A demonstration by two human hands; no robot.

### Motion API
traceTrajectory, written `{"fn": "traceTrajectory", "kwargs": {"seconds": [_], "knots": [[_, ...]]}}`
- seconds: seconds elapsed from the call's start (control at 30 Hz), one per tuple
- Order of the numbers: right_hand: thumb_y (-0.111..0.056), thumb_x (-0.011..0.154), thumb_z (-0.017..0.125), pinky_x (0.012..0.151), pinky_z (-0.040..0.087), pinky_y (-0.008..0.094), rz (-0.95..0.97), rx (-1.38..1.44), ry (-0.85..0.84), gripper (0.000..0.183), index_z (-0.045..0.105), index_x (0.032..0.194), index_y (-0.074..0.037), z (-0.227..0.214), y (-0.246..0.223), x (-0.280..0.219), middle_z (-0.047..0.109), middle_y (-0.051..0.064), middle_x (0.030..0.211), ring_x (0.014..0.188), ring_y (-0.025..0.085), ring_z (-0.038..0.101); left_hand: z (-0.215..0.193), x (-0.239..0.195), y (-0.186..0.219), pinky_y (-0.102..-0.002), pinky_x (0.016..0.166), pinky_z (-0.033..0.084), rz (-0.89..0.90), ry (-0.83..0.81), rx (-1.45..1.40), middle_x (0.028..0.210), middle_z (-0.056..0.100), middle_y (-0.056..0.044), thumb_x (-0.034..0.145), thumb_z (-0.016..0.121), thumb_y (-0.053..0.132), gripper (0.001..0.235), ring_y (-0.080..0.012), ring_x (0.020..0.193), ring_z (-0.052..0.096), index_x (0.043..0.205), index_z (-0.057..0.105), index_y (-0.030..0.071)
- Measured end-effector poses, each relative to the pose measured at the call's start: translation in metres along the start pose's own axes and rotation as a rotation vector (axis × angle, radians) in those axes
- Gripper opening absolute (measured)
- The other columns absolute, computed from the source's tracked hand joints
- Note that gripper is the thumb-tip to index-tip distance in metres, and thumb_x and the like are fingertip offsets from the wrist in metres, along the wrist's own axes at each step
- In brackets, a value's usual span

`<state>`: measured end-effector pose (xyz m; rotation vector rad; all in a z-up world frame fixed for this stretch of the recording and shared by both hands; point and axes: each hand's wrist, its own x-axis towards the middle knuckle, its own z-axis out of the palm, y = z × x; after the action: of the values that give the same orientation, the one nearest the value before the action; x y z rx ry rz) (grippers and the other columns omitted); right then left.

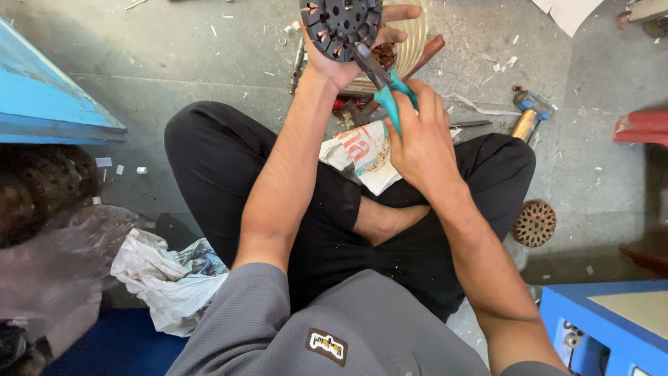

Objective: The person removes copper wiring from a motor stator using pliers and a screwdriver while sitting on the floor.

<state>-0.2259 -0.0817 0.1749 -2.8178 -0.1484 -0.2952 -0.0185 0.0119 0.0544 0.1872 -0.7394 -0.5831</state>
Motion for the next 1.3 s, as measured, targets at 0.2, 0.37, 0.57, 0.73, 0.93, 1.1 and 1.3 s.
{"fn": "traceTrajectory", "kwargs": {"seconds": [0.2, 0.37, 0.57, 0.73, 0.93, 1.1, 1.3], "knots": [[-0.009, 0.092, 0.073, 0.097, 0.042, 0.055, -0.011, -0.130, 0.031, 0.047, 0.058, 0.136, 0.000, 0.006, 0.001, 0.001, 0.049, 0.022, 0.137, 0.121, 0.043, 0.048, -0.005, -0.002, -0.001, -0.048, 0.093, 0.057, -0.025, 0.047, -0.096, 0.134, 0.067, -0.021, 0.097, 0.038, 0.071, 0.081, -0.0462, 0.128, 0.062, 0.129, 0.066, 0.002], [-0.012, 0.089, 0.075, 0.089, 0.050, 0.050, -0.080, -0.193, 0.034, 0.030, 0.061, 0.114, -0.003, 0.005, 0.021, 0.009, 0.056, 0.016, 0.127, 0.112, 0.038, 0.055, -0.006, -0.003, -0.001, -0.048, 0.092, 0.057, -0.047, 0.085, -0.186, 0.133, 0.067, -0.017, 0.096, 0.038, 0.070, 0.080, -0.0467, 0.128, 0.062, 0.129, 0.064, 0.003], [-0.020, 0.094, 0.080, 0.071, 0.052, 0.049, -0.106, -0.132, 0.059, 0.029, 0.059, 0.106, -0.003, 0.006, 0.038, 0.018, 0.059, 0.014, 0.109, 0.094, 0.037, 0.065, -0.001, 0.000, -0.004, -0.050, 0.097, 0.056, 0.006, 0.160, -0.115, 0.133, 0.069, -0.019, 0.099, 0.038, 0.069, 0.077, -0.0472, 0.133, 0.062, 0.127, 0.065, 0.002], [-0.026, 0.093, 0.085, 0.072, 0.049, 0.053, 0.184, -0.043, 0.108, 0.046, 0.056, 0.116, 0.000, 0.011, 0.035, 0.021, 0.061, 0.014, 0.096, 0.088, 0.040, 0.063, 0.000, 0.002, -0.004, -0.053, 0.098, 0.055, 0.056, 0.233, -0.156, 0.125, 0.069, -0.027, 0.097, 0.035, 0.066, 0.078, -0.0476, 0.121, 0.066, 0.122, 0.065, -0.002], [-0.029, 0.081, 0.094, 0.078, 0.051, 0.052, 0.095, -0.107, 0.228, 0.050, 0.059, 0.104, -0.002, 0.007, 0.030, 0.027, 0.062, 0.018, 0.097, 0.091, 0.042, 0.064, -0.013, -0.002, -0.017, -0.056, 0.091, 0.058, 0.046, 0.276, -0.154, 0.118, 0.070, -0.032, 0.097, 0.037, 0.060, 0.072, -0.0491, 0.104, 0.071, 0.113, 0.065, -0.004], [-0.029, 0.082, 0.093, 0.074, 0.051, 0.051, 0.135, -0.101, 0.126, 0.049, 0.060, 0.104, 0.000, 0.012, 0.043, 0.029, 0.064, 0.019, 0.099, 0.088, 0.043, 0.065, -0.005, 0.001, -0.019, -0.062, 0.085, 0.060, 0.097, 0.439, -0.137, 0.108, 0.068, -0.024, 0.100, 0.036, 0.058, 0.068, -0.0485, 0.100, 0.073, 0.112, 0.064, -0.003], [-0.027, 0.087, 0.090, 0.066, 0.050, 0.055, 0.230, 0.010, 0.000, 0.037, 0.066, 0.092, -0.001, 0.022, 0.061, 0.039, 0.068, 0.022, 0.075, 0.075, 0.046, 0.066, 0.010, 0.004, -0.010, -0.055, 0.087, 0.058, -0.022, 0.490, -0.067, 0.117, 0.071, -0.033, 0.094, 0.030, 0.071, 0.083, -0.0479, 0.097, 0.074, 0.119, 0.063, -0.001]]}}
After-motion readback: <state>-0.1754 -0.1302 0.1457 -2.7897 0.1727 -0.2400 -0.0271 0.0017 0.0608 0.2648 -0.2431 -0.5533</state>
